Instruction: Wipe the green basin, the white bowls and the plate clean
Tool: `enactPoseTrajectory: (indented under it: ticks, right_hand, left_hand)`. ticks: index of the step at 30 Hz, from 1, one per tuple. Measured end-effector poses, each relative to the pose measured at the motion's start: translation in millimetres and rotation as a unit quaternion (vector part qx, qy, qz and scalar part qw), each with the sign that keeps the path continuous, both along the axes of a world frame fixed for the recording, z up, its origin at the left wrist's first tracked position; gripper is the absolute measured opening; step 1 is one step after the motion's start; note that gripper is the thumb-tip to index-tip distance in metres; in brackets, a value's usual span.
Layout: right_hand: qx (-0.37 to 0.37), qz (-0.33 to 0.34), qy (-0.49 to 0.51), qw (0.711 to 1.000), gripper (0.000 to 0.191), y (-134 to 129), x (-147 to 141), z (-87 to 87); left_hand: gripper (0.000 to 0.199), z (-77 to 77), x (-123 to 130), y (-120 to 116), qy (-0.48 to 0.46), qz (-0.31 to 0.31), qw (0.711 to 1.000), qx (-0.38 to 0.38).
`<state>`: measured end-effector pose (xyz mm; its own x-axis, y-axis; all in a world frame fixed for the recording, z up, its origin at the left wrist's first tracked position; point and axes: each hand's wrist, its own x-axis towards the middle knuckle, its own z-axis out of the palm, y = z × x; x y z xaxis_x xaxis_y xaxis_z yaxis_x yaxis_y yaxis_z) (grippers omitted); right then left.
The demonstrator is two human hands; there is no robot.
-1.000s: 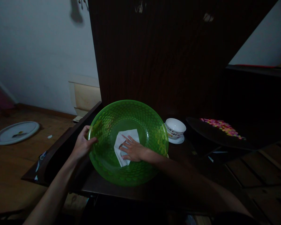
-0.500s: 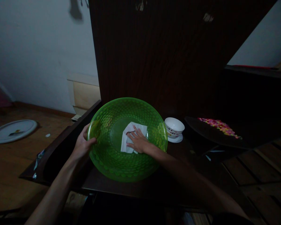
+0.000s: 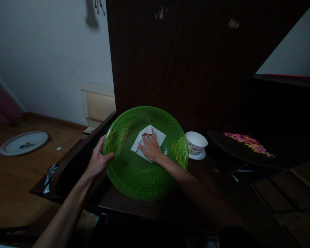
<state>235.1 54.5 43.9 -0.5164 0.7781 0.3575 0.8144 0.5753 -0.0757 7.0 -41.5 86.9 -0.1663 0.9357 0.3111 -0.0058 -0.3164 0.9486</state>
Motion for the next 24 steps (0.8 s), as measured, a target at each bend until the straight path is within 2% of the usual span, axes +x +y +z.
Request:
enactPoseTrajectory:
  ticks: [5, 9, 14, 19, 21, 24]
  right_hand:
    - [0.056, 0.014, 0.023, 0.998, 0.064, 4.6, -25.4, 0.0]
    - [0.09, 0.036, 0.017, 0.995, 0.061, 2.1, -33.6, -4.7]
    - [0.109, 0.128, -0.036, 0.985, 0.058, -8.8, -30.0, -9.4]
    - [0.067, 0.256, -0.119, 0.957, 0.055, -14.3, -12.3, -11.4]
    - [0.041, 0.27, -0.137, 0.952, 0.058, -15.5, -3.8, -11.7]
    - [-0.003, 0.246, -0.149, 0.958, 0.063, -19.8, 5.3, -12.5]
  left_hand:
    - [0.076, 0.8, 4.8, -1.4, 0.002, -0.006, 1.0, 0.015]
    - [0.075, -0.9, 8.4, -1.6, -0.006, -0.003, 1.0, 0.029]
    - [0.075, -1.6, 9.5, 1.5, -0.009, 0.012, 1.0, 0.015]
    - [0.071, 2.4, 10.4, 5.3, 0.002, 0.033, 0.999, 0.006]
    - [0.07, 4.4, 10.9, 6.7, -0.002, 0.038, 0.999, 0.001]
    - [0.07, 5.1, 10.4, 9.1, -0.013, 0.051, 0.999, -0.012]
